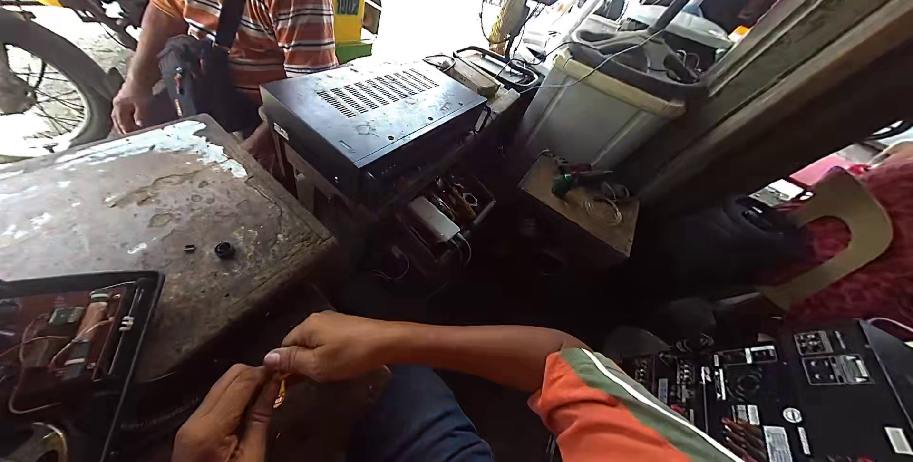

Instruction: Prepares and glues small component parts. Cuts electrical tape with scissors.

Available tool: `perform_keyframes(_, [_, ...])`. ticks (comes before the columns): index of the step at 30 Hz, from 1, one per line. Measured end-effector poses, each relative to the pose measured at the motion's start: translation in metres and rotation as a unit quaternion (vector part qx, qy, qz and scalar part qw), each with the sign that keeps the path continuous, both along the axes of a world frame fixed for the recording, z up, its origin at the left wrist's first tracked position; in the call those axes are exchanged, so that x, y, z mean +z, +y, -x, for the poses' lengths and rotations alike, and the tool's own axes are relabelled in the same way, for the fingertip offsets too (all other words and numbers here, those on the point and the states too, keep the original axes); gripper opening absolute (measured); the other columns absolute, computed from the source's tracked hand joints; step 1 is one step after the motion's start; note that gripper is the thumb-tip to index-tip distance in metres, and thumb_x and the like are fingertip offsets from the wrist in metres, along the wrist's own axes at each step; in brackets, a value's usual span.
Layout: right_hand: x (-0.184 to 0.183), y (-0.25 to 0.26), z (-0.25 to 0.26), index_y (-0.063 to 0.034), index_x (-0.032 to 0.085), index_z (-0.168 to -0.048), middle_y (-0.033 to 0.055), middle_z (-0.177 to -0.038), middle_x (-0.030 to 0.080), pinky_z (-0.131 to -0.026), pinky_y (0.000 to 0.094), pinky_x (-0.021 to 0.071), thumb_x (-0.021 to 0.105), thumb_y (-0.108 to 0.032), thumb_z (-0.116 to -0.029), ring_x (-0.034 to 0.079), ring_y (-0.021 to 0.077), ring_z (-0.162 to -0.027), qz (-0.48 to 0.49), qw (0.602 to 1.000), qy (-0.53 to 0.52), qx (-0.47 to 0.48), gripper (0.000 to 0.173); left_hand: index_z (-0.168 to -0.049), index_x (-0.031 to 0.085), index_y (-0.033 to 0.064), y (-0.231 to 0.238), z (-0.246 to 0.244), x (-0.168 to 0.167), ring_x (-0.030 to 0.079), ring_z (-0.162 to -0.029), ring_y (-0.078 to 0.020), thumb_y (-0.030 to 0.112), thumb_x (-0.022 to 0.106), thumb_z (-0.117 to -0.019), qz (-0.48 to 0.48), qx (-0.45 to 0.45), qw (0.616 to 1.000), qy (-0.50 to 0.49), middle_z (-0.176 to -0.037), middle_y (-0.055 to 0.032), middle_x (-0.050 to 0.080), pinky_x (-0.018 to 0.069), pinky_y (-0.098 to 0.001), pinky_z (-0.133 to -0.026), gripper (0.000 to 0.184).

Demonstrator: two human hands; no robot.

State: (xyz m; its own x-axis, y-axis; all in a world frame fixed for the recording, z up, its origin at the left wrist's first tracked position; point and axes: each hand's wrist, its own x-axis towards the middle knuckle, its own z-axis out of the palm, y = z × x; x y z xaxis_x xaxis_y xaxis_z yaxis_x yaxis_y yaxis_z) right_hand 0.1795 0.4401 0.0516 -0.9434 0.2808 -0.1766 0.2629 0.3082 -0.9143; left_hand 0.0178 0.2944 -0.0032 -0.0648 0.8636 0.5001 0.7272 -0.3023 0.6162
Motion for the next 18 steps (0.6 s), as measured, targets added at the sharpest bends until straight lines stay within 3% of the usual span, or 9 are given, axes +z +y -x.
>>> perform_keyframes(2, [-0.008, -0.006, -0.005, 0.0037, 0.068, -0.101, 0.0148, -0.090, 0.067, -0.080, 0.0433, 0.0562, 0.062, -0.024, -0.1034, 0.067, 0.0257, -0.087, -0.212, 0.971, 0.106, 0.028, 0.028, -0.102, 0.071, -0.0008, -0.001, 0.008, -0.001, 0.063, -0.086, -0.0049, 0.028, 0.055, -0.1061, 0.035, -0.029, 0.997, -0.058, -0.089, -0.0076, 0.067, 0.0532, -0.0195, -0.080, 0.033])
perform_keyframes(3, [-0.012, -0.009, -0.007, 0.0021, 0.068, -0.104, 0.0149, -0.094, 0.066, -0.084, 0.0430, 0.0567, 0.067, -0.027, -0.1003, 0.067, 0.0280, -0.093, -0.299, 0.943, 0.144, 0.033, 0.029, -0.103, 0.071, -0.0006, -0.001, 0.011, 0.000, 0.063, -0.085, -0.0034, 0.026, 0.055, -0.1062, 0.053, -0.042, 0.994, -0.088, -0.089, -0.0057, 0.067, 0.0537, -0.0195, -0.079, 0.031])
perform_keyframes(6, [-0.021, -0.012, -0.010, -0.0023, 0.070, -0.107, 0.0141, -0.094, 0.064, -0.077, 0.0386, 0.0561, 0.063, -0.025, -0.1030, 0.065, 0.0302, -0.093, -0.461, 0.860, 0.218, 0.014, 0.024, -0.102, 0.069, -0.0012, -0.004, 0.012, 0.002, 0.063, -0.081, -0.0022, 0.021, 0.054, -0.1062, 0.097, -0.073, 0.982, -0.148, -0.089, -0.0038, 0.068, 0.0549, -0.0210, -0.076, 0.027])
perform_keyframes(10, [-0.026, -0.009, -0.015, -0.0035, 0.072, -0.107, 0.0148, -0.097, 0.065, -0.075, 0.0395, 0.0544, 0.057, -0.011, -0.1042, 0.064, 0.0307, -0.093, -0.475, 0.847, 0.238, 0.024, 0.018, -0.101, 0.068, 0.0014, -0.003, 0.008, 0.004, 0.062, -0.079, 0.0001, 0.018, 0.054, -0.1056, 0.118, -0.096, 0.972, -0.177, -0.087, 0.0002, 0.066, 0.0534, -0.0187, -0.073, 0.022])
perform_keyframes(12, [-0.030, -0.009, -0.012, -0.0019, 0.070, -0.104, 0.0140, -0.095, 0.065, -0.076, 0.0389, 0.0549, 0.056, -0.011, -0.1047, 0.065, 0.0299, -0.093, -0.464, 0.854, 0.235, 0.035, 0.017, -0.100, 0.069, -0.0007, -0.003, 0.009, 0.003, 0.063, -0.081, -0.0019, 0.016, 0.055, -0.1040, 0.107, -0.087, 0.980, -0.140, -0.088, -0.0036, 0.067, 0.0539, -0.0190, -0.074, 0.022])
perform_keyframes(15, [-0.035, -0.012, -0.008, 0.0001, 0.067, -0.104, 0.0141, -0.092, 0.065, -0.077, 0.0391, 0.0571, 0.058, -0.013, -0.1038, 0.067, 0.0293, -0.089, -0.435, 0.876, 0.203, 0.044, 0.016, -0.101, 0.071, -0.0035, -0.003, 0.010, 0.001, 0.063, -0.083, -0.0071, 0.020, 0.057, -0.1041, 0.076, -0.064, 0.993, -0.062, -0.087, -0.0105, 0.067, 0.0529, -0.0213, -0.077, 0.027])
perform_keyframes(18, [-0.033, -0.013, -0.005, 0.0005, 0.067, -0.103, 0.0137, -0.089, 0.066, -0.074, 0.0425, 0.0574, 0.061, -0.011, -0.1001, 0.069, 0.0285, -0.085, -0.366, 0.914, 0.172, 0.037, 0.013, -0.102, 0.073, -0.0023, -0.004, 0.009, 0.000, 0.063, -0.084, -0.0085, 0.024, 0.060, -0.1037, 0.046, -0.036, 0.998, -0.027, -0.086, -0.0111, 0.067, 0.0526, -0.0221, -0.077, 0.029])
